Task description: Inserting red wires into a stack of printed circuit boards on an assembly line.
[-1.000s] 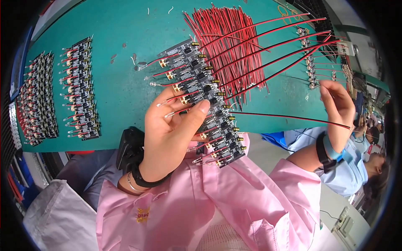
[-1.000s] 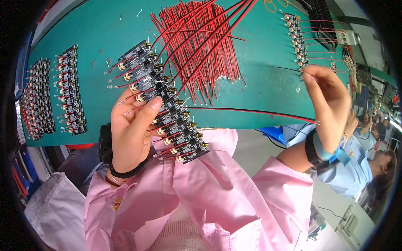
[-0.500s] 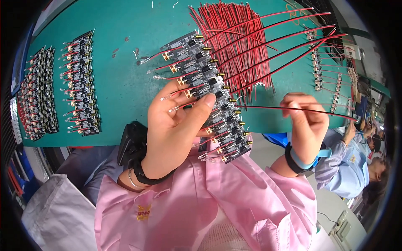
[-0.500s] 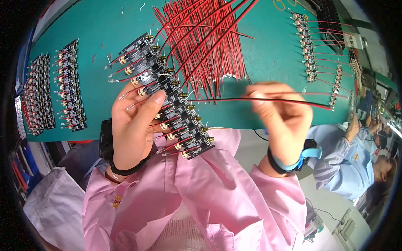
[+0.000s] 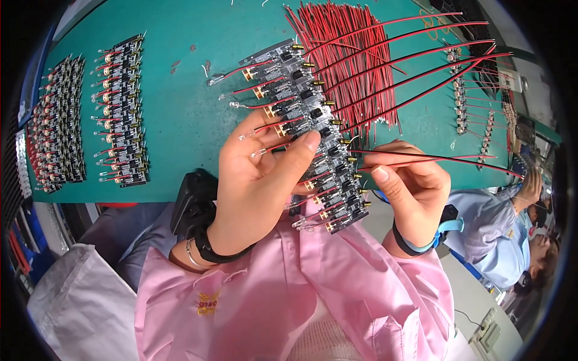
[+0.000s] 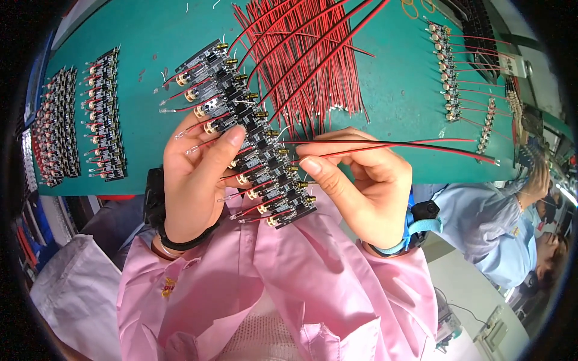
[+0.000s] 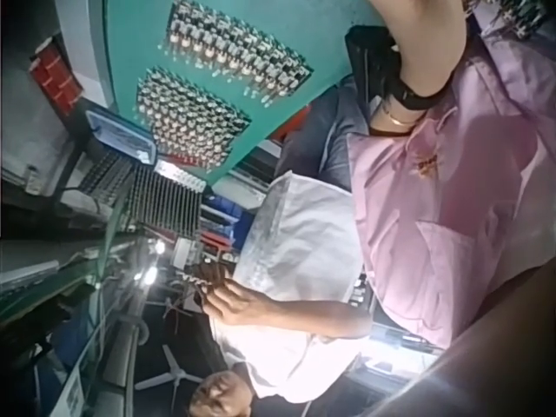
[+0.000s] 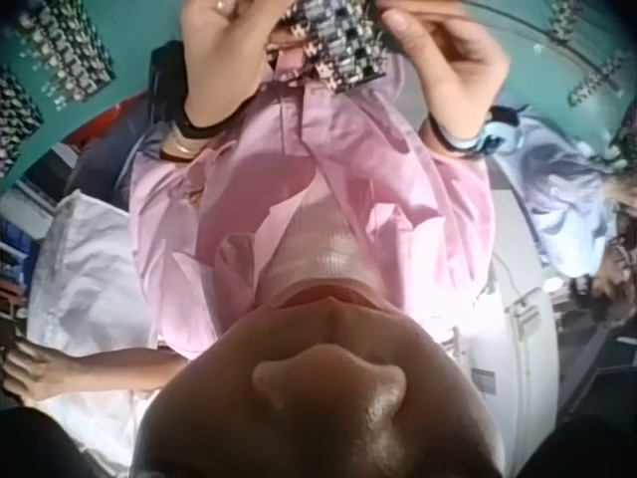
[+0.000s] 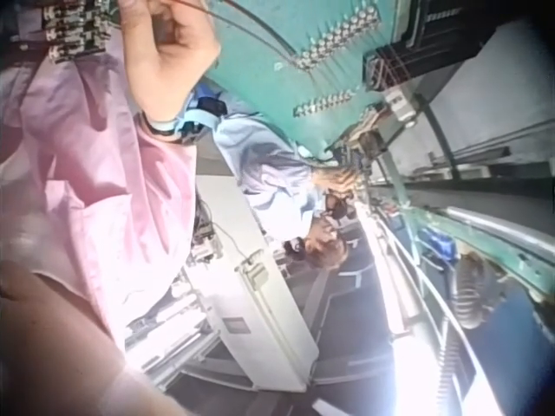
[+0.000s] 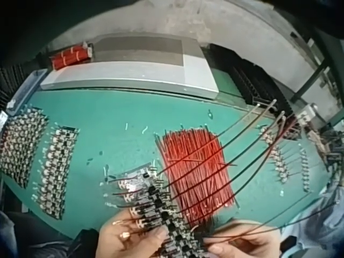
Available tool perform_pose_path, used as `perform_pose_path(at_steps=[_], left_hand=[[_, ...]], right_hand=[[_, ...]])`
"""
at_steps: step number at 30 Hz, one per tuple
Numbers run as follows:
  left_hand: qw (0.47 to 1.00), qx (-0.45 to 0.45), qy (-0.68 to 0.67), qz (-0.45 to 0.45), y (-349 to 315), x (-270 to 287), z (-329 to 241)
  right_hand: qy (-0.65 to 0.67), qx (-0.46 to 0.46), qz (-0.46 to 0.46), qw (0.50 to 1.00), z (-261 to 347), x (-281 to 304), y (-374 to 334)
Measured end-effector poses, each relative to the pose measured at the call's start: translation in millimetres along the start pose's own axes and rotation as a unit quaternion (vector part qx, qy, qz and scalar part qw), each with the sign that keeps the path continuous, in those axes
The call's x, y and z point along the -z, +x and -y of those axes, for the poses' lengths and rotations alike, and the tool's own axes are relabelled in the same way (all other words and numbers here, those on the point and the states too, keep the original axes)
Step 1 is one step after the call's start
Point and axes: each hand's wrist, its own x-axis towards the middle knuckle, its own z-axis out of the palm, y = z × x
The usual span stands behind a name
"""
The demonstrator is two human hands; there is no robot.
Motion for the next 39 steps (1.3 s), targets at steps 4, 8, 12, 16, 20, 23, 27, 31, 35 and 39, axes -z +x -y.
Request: perform_pose_path(at_steps=[4,8,12,16,20,23,27,31,35,39], left_hand=[[1.0,-0.003,0.006,-0.002,-0.1,0.8,-0.6],[1.0,-0.008,0.003,-0.002,-0.8,1.4,-0.6],[1.0,0.003,0.004,-0.008,-1.0,1.7,-2.0],[1.0,0.006,0.002,-0.001,-1.2,3.0,-1.5],[1.0,0.002,-0.002,-0.008,-1.4,2.3,-1.2],[1.0,0.001,0.002,-0.002,-1.5,2.8,-1.6],[1.0,-0.005,-0.002,-0.01,-0.4,2.5,-1.0],[1.0,-0.002,-0.003,-0.01,-0.6,0.8,-1.8],[1.0,-0.001,-0.002,-0.007,-0.4,1.4,-0.7],[1.0,-0.008,-0.006,-0.006,-1.0,0.8,-0.6]], right_hand=[[-0.064,0.021,-0.01,0.998,-0.8,-2.6,1.8],[-0.127,0.067,-0.024,0.989,-3.3,-3.7,2.7],[-0.171,0.1,-0.05,0.979,-2.1,-8.4,1.9],[-0.224,0.108,-0.042,0.968,2.7,-8.8,-0.4],[-0.272,0.14,-0.036,0.952,4.9,-10.1,0.2],[-0.29,0.163,-0.04,0.942,7.8,-11.1,1.7],[-0.293,0.175,-0.038,0.939,9.8,-10.4,2.7],[-0.283,0.17,-0.031,0.944,10.2,-9.6,2.4],[-0.283,0.169,-0.037,0.943,8.1,-10.1,2.3],[-0.301,0.175,-0.033,0.937,9.6,-9.9,2.7]])
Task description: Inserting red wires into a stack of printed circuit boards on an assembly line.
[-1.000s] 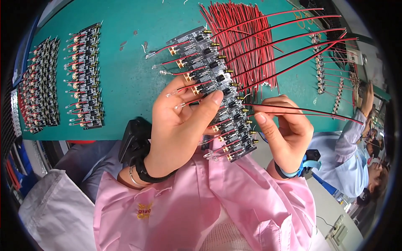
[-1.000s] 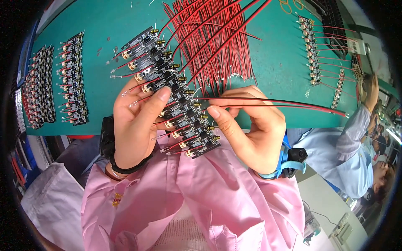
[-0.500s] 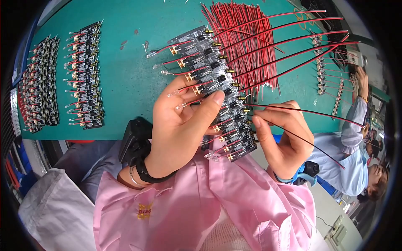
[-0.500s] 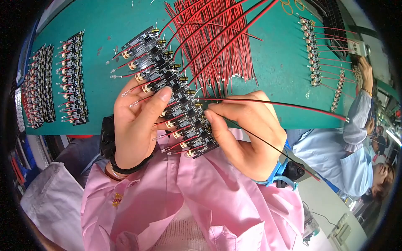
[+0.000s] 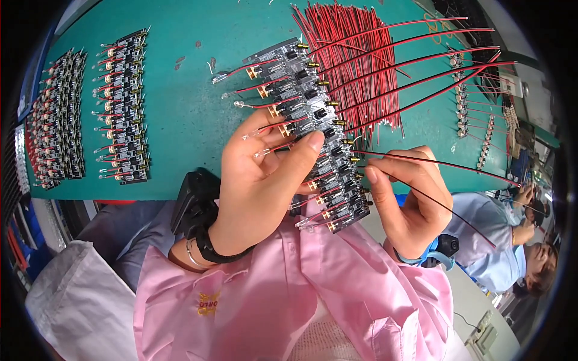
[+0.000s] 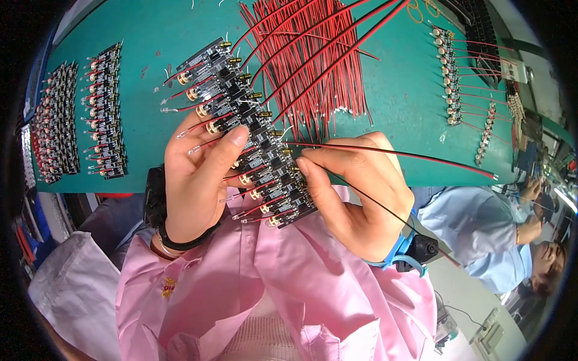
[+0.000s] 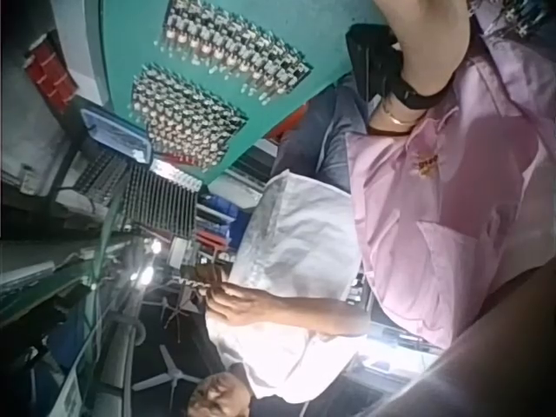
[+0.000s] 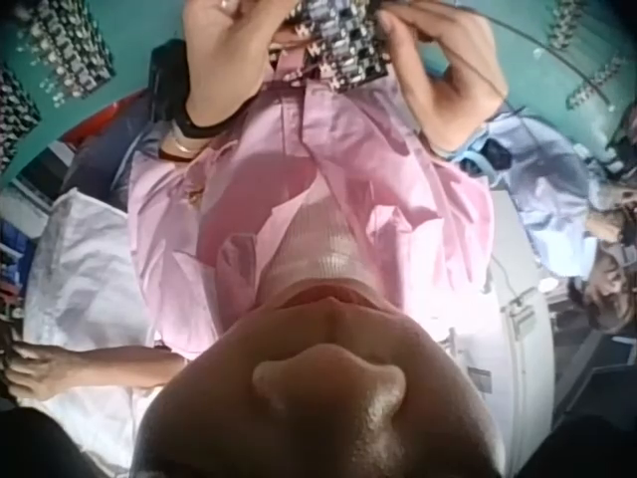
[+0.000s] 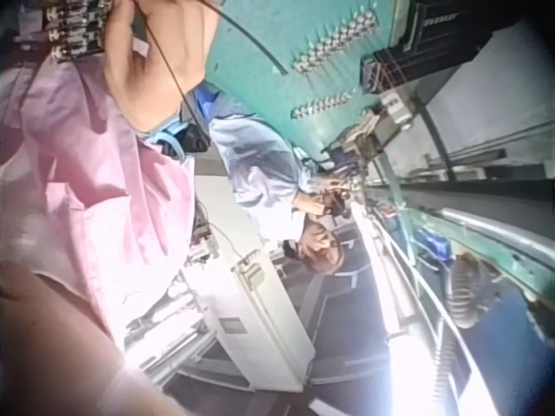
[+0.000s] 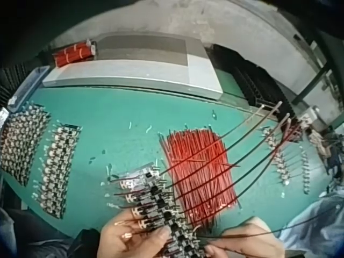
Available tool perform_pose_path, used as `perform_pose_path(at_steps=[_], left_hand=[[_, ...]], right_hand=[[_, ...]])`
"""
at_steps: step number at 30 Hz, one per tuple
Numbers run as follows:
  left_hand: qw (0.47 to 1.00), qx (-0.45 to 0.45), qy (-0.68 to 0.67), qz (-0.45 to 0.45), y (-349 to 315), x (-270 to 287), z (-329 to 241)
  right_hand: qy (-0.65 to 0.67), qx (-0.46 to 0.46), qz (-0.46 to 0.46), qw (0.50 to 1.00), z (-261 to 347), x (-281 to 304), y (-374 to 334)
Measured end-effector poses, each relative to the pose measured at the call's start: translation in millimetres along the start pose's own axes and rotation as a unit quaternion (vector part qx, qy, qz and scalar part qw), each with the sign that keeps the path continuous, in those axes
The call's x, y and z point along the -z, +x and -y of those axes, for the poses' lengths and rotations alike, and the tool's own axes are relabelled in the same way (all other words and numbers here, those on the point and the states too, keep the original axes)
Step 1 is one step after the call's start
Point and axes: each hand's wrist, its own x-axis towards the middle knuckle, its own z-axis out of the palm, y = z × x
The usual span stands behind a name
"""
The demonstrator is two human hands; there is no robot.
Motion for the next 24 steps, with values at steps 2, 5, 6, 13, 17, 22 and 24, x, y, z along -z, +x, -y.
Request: perform_pose_path(at_steps=[2,5,6,13,17,22,24], left_hand=[[1.0,-0.002,0.003,0.001,0.1,0.6,0.6],[1.0,-0.008,0.008,0.002,0.4,0.9,1.2],[1.0,-0.004,0.009,0.0,0.3,0.4,0.9],[1.0,0.001,0.007,-0.006,-0.4,0.6,0.3],[1.0,0.003,0.013,-0.008,-0.2,1.8,1.4],[1.0,0.0,0.018,-0.02,-1.5,6.8,3.8],[1.0,0.002,0.017,-0.006,-0.9,4.1,3.1]], right_hand=[[-0.025,0.012,0.005,1.0,0.8,0.9,0.6],[-0.032,0.025,0.001,0.999,0.5,0.3,0.3],[-0.036,0.031,-0.002,0.999,0.6,0.3,0.1],[-0.047,0.037,0.008,0.998,2.9,-3.0,1.8],[-0.035,0.014,0.007,0.999,3.9,-4.6,2.1],[0.009,-0.006,0.03,1.0,-4.9,-6.3,2.8],[0.007,-0.008,0.028,1.0,-5.7,-3.2,2.7]])
